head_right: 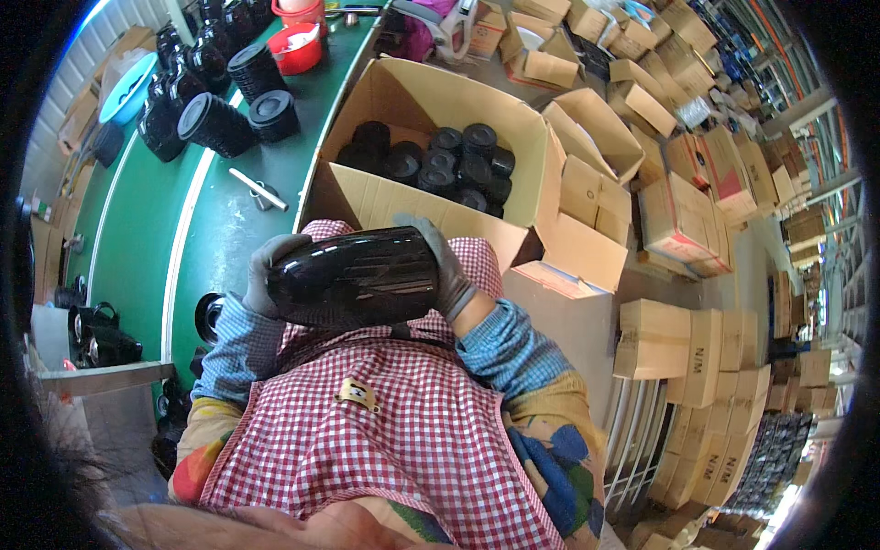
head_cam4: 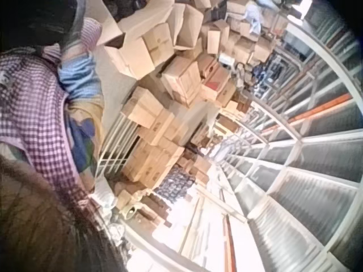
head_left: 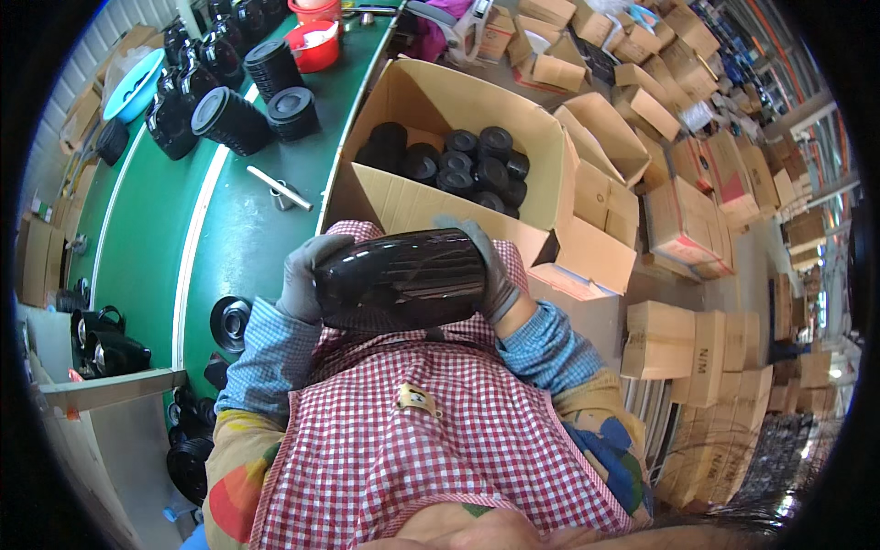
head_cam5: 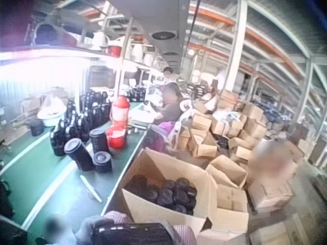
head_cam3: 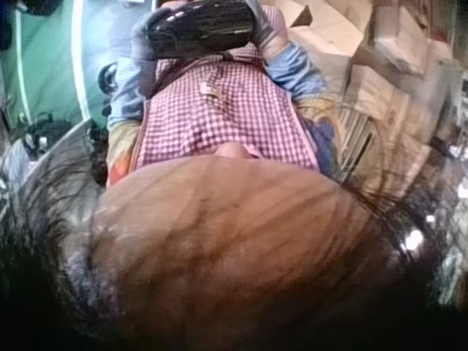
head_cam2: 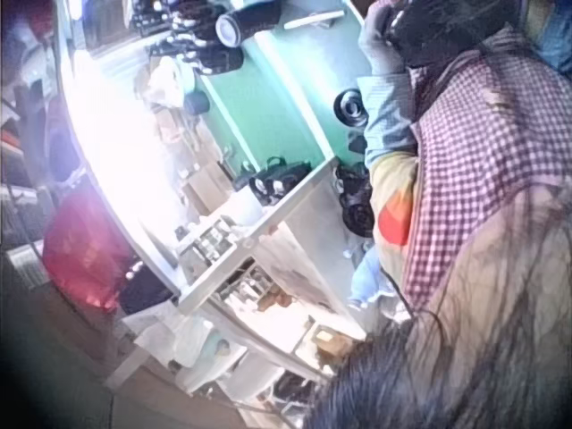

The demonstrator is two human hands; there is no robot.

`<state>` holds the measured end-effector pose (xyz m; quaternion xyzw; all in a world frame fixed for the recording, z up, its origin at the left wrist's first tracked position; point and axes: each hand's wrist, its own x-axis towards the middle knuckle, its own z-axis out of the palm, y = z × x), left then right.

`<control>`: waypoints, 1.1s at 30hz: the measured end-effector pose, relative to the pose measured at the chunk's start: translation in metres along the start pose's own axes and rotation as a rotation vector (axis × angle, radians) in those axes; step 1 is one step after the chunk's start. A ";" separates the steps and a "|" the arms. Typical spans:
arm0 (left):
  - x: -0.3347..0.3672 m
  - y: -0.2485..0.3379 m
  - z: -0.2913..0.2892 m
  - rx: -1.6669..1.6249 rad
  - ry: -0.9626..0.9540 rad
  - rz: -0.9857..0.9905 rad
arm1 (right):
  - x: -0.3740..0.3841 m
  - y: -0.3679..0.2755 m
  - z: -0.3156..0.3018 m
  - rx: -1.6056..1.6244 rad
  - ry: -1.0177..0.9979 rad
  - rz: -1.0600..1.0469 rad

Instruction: The person repeatedly picks up black kettle bodies and lids from a cardboard box, uses a metal tool to press or align the lid onto the kettle body, and places the assembled units on a green workbench. The process is repeated for multiple units.

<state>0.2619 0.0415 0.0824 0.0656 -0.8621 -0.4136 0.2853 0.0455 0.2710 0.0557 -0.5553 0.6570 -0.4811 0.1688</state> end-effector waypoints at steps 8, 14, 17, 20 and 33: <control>-0.049 -0.104 0.055 -1.636 -0.324 -0.554 | 0.002 -0.050 -0.014 0.034 0.071 -0.428; -0.005 -0.028 0.021 -0.452 0.035 -0.125 | 0.014 -0.023 -0.006 0.825 0.156 0.271; -0.017 -0.105 0.049 -1.225 -0.243 -0.346 | 0.006 -0.038 -0.005 0.344 0.026 -0.120; -0.022 -0.115 0.072 -1.282 -0.314 -0.313 | 0.004 -0.045 -0.015 0.016 0.035 -0.463; -0.019 -0.118 0.088 -1.510 0.022 -0.804 | 0.007 -0.034 -0.015 0.348 0.045 -0.007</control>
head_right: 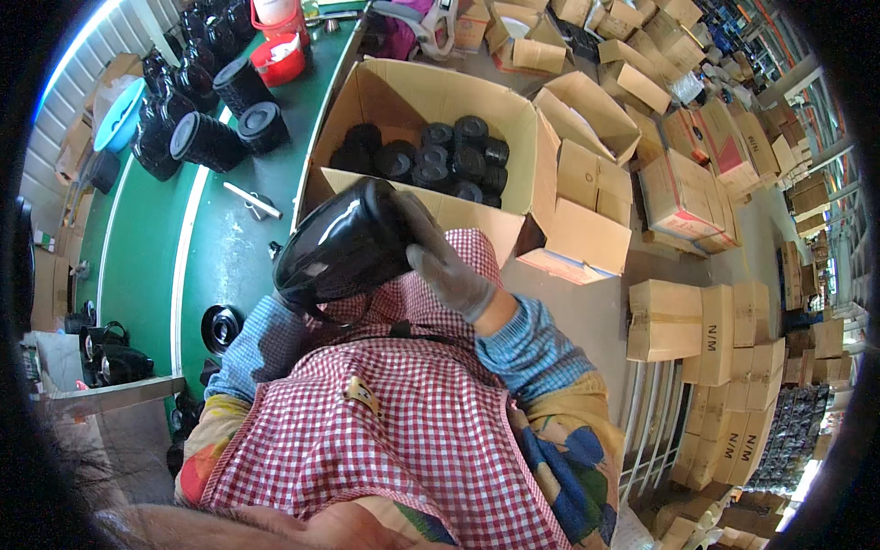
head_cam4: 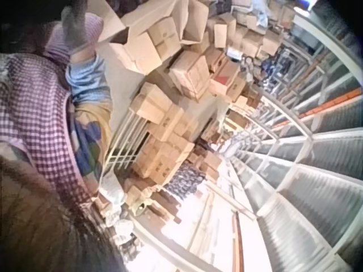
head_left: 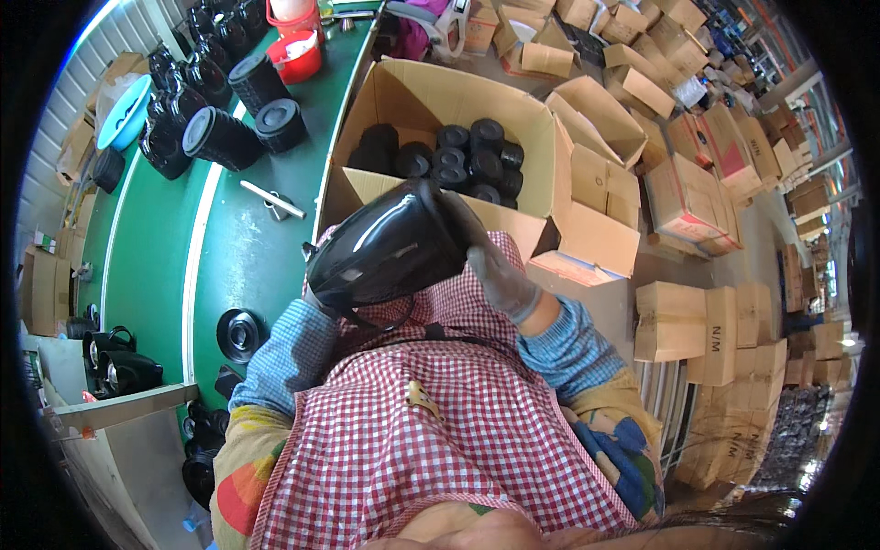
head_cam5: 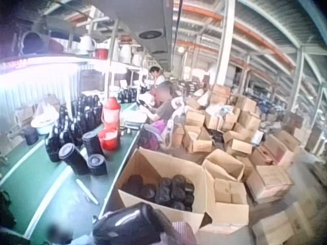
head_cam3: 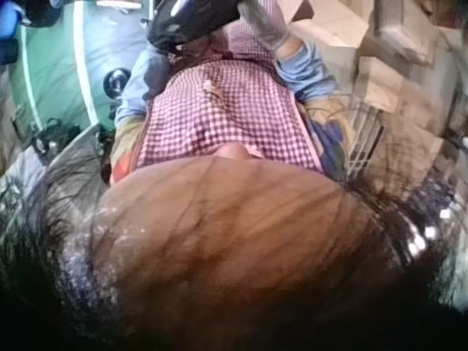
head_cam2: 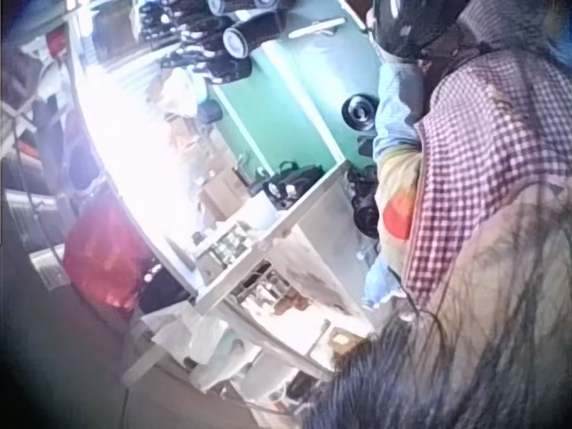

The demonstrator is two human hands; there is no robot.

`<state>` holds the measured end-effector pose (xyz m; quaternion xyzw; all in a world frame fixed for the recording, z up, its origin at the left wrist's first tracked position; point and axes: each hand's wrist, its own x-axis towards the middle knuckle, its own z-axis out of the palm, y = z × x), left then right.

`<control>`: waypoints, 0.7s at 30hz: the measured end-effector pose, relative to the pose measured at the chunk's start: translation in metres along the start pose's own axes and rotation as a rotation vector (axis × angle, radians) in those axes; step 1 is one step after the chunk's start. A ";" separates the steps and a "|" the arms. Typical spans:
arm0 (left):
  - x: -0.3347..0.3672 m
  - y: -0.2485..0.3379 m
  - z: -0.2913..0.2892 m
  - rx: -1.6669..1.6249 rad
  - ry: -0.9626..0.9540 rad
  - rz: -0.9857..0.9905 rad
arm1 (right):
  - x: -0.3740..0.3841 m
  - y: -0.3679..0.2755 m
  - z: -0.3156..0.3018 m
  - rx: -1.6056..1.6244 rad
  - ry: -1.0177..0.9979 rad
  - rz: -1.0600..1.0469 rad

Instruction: The person repeatedly picks up black kettle bodies and lids from a cardboard box, uses a metal tool to press or align the lid onto the kettle body, and places the assembled units on a green workbench. The process is repeated for multiple units.

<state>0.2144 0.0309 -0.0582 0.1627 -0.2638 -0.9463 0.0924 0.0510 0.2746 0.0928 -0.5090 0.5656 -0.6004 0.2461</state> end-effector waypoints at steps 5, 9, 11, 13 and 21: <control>0.024 -0.039 0.044 0.256 -0.231 -0.118 | 0.002 -0.012 -0.021 -0.293 -0.022 -0.330; 0.006 -0.027 0.004 0.564 -0.168 -0.286 | 0.011 -0.030 -0.019 -0.199 0.146 -0.271; -0.009 0.011 -0.040 0.700 -0.007 -0.319 | 0.005 -0.025 -0.028 -0.239 0.179 -0.214; -0.019 0.037 -0.001 0.629 0.135 -0.090 | 0.001 -0.017 -0.035 -0.380 0.192 -0.178; 0.003 -0.035 0.020 0.895 -0.141 0.083 | -0.046 0.064 0.036 -0.676 -0.173 0.139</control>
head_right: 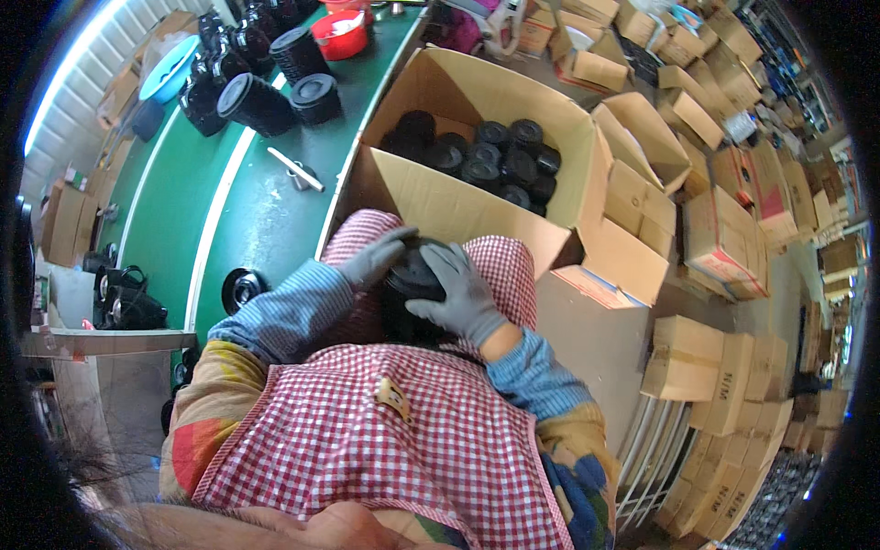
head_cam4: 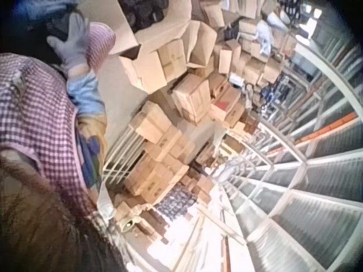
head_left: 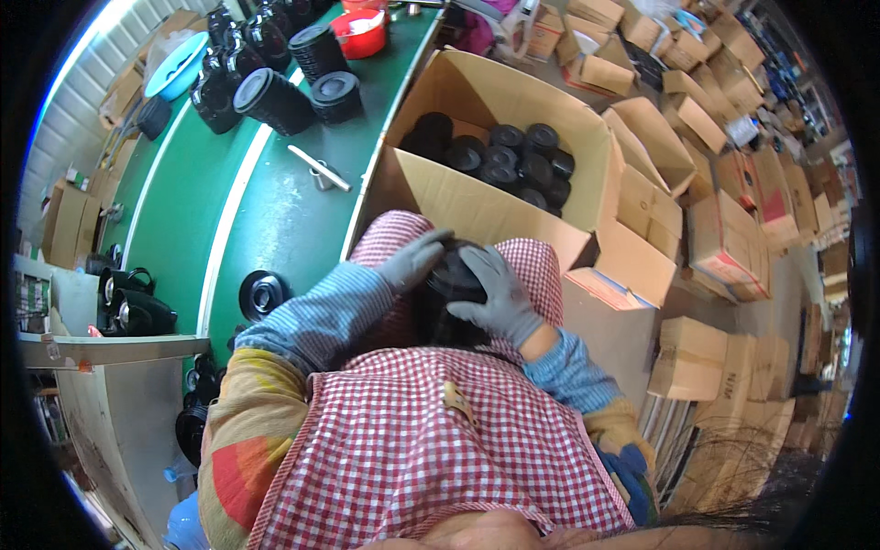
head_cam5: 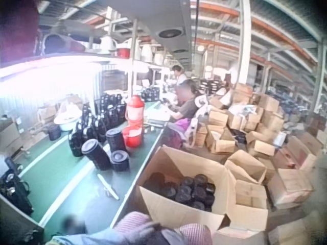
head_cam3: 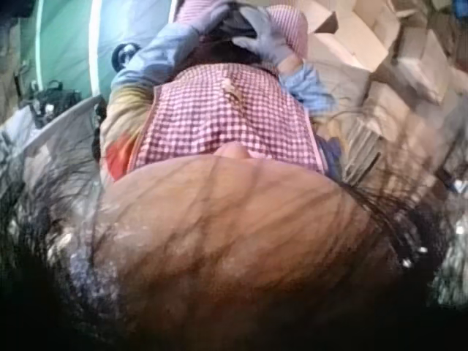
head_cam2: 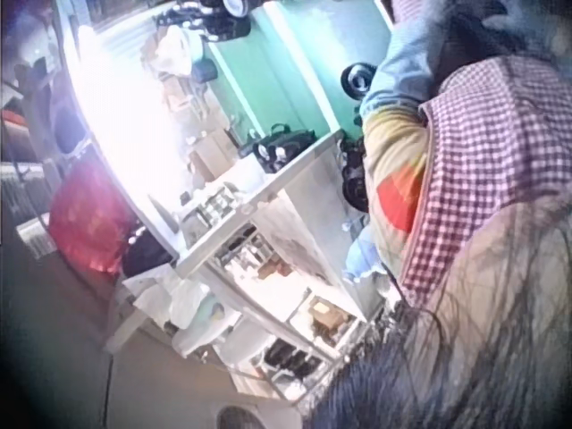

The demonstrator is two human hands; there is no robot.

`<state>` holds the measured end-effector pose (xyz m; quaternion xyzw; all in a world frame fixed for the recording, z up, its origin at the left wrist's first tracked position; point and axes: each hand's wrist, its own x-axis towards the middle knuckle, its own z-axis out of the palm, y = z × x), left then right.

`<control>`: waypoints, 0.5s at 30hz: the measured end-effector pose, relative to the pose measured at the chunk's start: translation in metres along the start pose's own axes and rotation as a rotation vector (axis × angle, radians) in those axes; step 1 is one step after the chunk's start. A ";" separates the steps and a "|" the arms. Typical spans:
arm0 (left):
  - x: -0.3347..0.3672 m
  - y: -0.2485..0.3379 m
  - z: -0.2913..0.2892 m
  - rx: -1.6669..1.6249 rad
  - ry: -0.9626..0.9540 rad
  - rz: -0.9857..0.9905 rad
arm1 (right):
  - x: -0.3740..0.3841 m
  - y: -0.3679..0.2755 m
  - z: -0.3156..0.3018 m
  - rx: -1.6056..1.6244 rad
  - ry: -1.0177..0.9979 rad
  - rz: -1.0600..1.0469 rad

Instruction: The person repeatedly picks up black kettle bodies and lids from a cardboard box, uses a metal tool to press or align the lid onto the kettle body, and places the assembled units on a green workbench. The process is repeated for multiple units.

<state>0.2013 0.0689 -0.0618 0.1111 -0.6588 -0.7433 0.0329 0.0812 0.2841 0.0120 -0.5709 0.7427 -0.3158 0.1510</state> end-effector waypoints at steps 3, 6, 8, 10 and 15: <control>0.002 0.051 -0.001 0.107 -0.129 -0.034 | -0.004 -0.007 -0.029 0.047 0.078 -0.027; 0.033 0.052 -0.115 0.811 0.331 0.294 | -0.009 0.007 -0.049 0.114 0.078 -0.069; 0.048 0.092 -0.191 1.416 0.611 0.156 | -0.007 0.020 -0.062 0.152 0.161 -0.034; 0.032 0.097 -0.252 1.860 0.467 -0.402 | 0.002 0.031 -0.068 0.290 0.305 0.077; 0.040 0.119 -0.264 1.645 0.158 -0.606 | 0.062 0.062 -0.083 0.163 0.378 -0.062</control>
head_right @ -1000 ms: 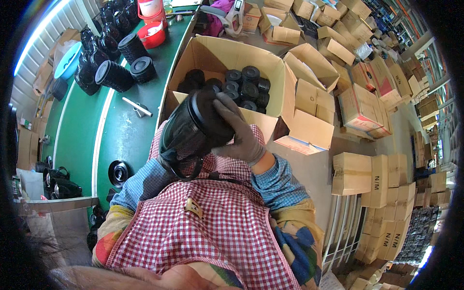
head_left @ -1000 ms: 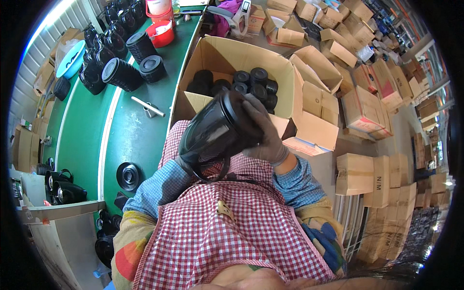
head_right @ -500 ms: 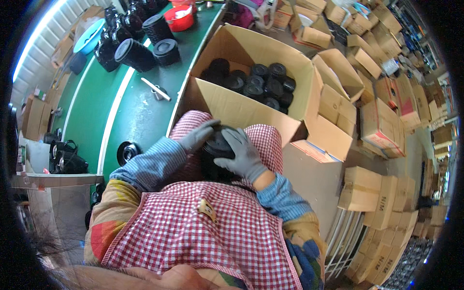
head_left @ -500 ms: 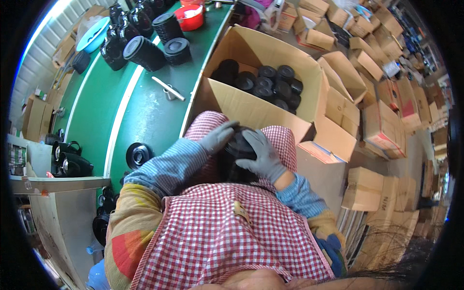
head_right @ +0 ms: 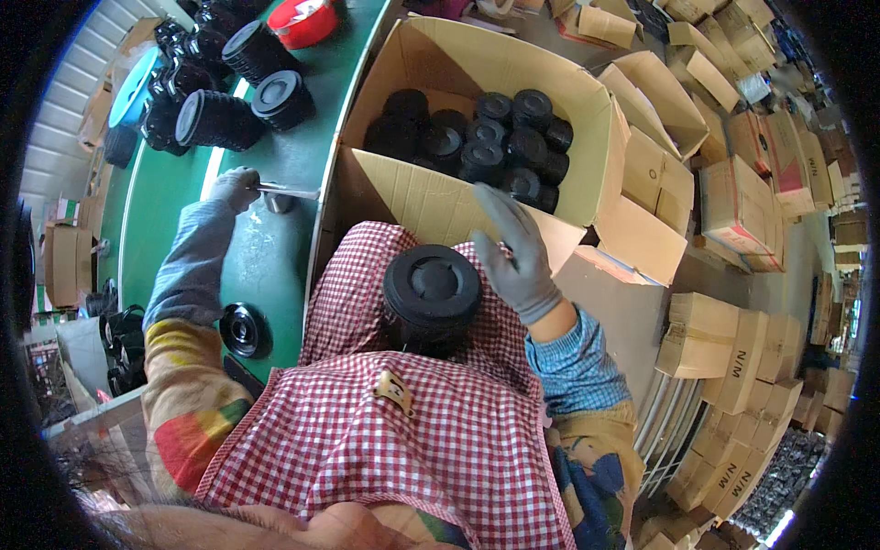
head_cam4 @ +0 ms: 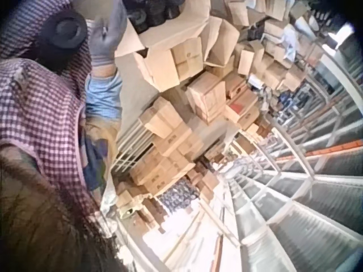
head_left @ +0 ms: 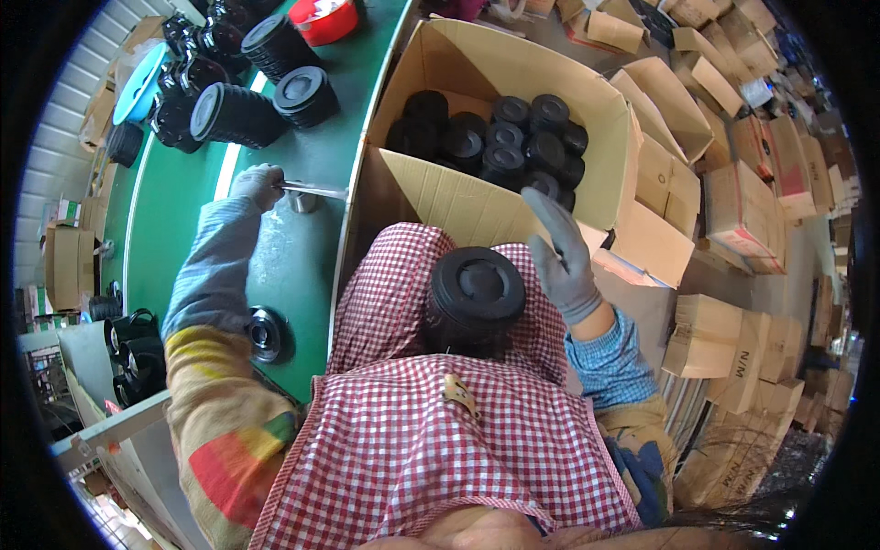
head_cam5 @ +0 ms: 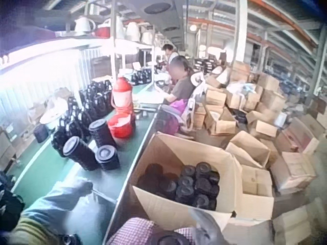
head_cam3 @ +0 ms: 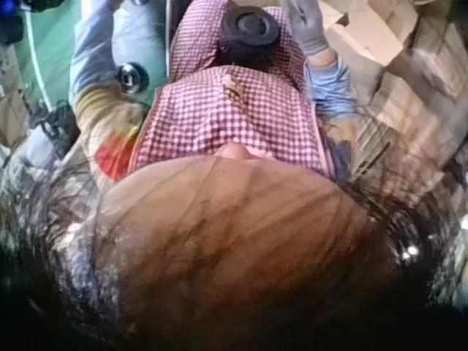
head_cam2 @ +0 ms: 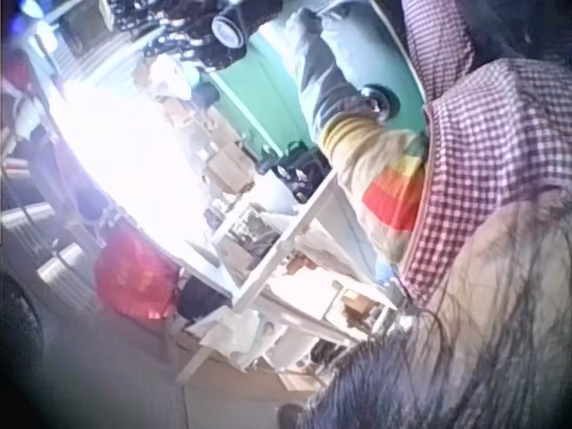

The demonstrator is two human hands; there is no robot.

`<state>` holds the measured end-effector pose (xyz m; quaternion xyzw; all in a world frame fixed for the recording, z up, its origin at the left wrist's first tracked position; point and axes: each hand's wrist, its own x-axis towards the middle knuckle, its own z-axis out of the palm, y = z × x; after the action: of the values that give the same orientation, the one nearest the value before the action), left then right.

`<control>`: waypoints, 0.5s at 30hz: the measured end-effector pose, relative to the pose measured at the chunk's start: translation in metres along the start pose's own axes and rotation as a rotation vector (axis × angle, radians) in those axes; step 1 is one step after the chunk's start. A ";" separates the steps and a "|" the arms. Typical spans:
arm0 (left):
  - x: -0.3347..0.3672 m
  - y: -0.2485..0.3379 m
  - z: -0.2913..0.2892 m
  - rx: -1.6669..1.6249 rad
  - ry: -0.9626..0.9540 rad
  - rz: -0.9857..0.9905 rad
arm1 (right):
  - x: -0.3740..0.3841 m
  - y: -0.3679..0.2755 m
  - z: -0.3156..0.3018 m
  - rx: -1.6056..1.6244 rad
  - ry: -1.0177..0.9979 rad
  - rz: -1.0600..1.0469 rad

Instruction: The person repeatedly picks up black kettle bodies and lids from a cardboard box, uses a metal tool to press or align the lid onto the kettle body, and places the assembled units on a green workbench. The process is repeated for multiple units.

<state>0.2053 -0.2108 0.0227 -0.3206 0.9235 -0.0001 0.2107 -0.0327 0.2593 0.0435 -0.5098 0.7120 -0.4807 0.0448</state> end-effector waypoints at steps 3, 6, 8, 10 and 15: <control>-0.036 0.050 -0.047 -0.230 0.094 0.190 | 0.055 -0.034 -0.020 -0.494 -0.087 -0.318; -0.078 0.121 -0.100 -0.440 0.072 0.555 | 0.098 -0.057 -0.025 -0.512 -0.194 -0.411; -0.100 0.170 -0.114 -0.657 0.005 0.712 | 0.101 -0.054 -0.027 -0.345 -0.493 -0.160; -0.114 0.199 -0.124 -0.671 -0.011 0.777 | 0.089 -0.044 -0.035 -0.119 -0.575 -0.068; -0.124 0.225 -0.106 -0.598 -0.116 0.787 | 0.043 -0.034 -0.044 0.075 -0.615 0.182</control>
<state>0.1187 0.0274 0.1370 0.0065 0.9208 0.3621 0.1446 -0.0539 0.2539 0.1102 -0.5635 0.6894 -0.3241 0.3196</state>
